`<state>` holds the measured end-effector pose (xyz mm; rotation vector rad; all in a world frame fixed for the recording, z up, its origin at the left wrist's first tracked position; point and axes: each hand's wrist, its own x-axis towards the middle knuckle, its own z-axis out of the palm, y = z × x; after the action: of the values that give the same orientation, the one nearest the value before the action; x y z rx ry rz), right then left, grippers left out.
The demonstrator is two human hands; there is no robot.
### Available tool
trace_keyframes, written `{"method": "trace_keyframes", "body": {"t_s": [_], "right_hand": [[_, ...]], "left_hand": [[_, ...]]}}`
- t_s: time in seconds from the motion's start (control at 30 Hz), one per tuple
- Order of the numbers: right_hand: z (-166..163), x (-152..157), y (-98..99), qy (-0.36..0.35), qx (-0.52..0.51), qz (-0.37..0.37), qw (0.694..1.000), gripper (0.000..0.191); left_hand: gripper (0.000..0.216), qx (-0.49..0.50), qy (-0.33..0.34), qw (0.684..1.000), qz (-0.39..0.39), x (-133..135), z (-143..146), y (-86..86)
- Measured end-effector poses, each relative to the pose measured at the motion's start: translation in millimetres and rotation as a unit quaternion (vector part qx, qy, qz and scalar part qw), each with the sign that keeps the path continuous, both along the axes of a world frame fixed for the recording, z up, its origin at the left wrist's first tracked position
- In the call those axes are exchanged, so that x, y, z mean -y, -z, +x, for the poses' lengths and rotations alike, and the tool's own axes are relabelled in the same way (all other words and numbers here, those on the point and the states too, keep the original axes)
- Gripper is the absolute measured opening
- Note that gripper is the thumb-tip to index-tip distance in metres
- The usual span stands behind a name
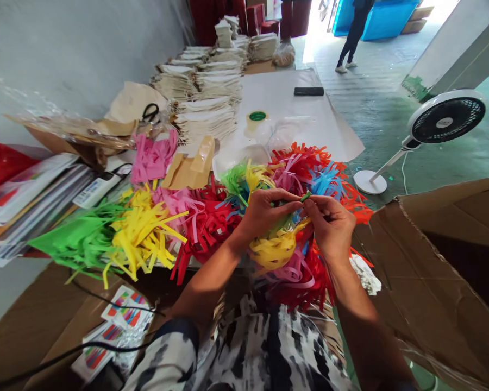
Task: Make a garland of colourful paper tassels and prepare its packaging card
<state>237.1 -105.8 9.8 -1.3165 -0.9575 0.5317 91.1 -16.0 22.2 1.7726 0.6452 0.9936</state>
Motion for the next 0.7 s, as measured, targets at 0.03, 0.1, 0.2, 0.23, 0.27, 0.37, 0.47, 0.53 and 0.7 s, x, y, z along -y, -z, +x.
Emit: {"method": "trace_keyframes", "body": {"t_s": [0.03, 0.1, 0.2, 0.23, 0.27, 0.37, 0.47, 0.53, 0.7], "right_hand": [[0, 0, -0.2, -0.006, -0.005, 0.001, 1.0, 0.027], [-1, -1, -0.2, -0.015, -0.015, -0.002, 1.0, 0.026], [-4, -2, 0.2, -0.006, -0.013, -0.012, 1.0, 0.025], [-5, -2, 0.2, 0.005, -0.007, -0.013, 1.0, 0.025], [-6, -2, 0.0, 0.02, 0.001, -0.011, 1.0, 0.024], [-8, -2, -0.7, 0.048, 0.023, -0.003, 0.999, 0.022], [-10, 0, -1.1, 0.041, 0.027, -0.003, 0.999, 0.02], [-11, 0, -1.4, 0.048, 0.033, -0.005, 0.998, 0.021], [-14, 1, -1.7, 0.059, 0.041, -0.002, 0.997, 0.022]], "left_hand": [[0.034, 0.002, 0.001, 1.0, -0.003, 0, 0, 0.6], [0.032, 0.002, -0.001, 1.0, 0.005, 0, -1, 1.3], [0.026, -0.016, -0.025, 0.996, 0.079, 3, -2, 0.8], [0.024, -0.027, -0.033, 0.993, 0.112, 5, -2, 0.3], [0.021, -0.039, -0.04, 0.988, 0.144, 7, -2, -0.1], [0.014, -0.066, -0.053, 0.977, 0.197, 13, 0, -1.2], [0.007, -0.077, -0.088, 0.972, 0.206, 18, 1, -2.5], [0.006, -0.083, -0.116, 0.968, 0.207, 20, 1, -3.9], [0.008, -0.093, -0.094, 0.964, 0.23, 22, 1, -3.9]]}}
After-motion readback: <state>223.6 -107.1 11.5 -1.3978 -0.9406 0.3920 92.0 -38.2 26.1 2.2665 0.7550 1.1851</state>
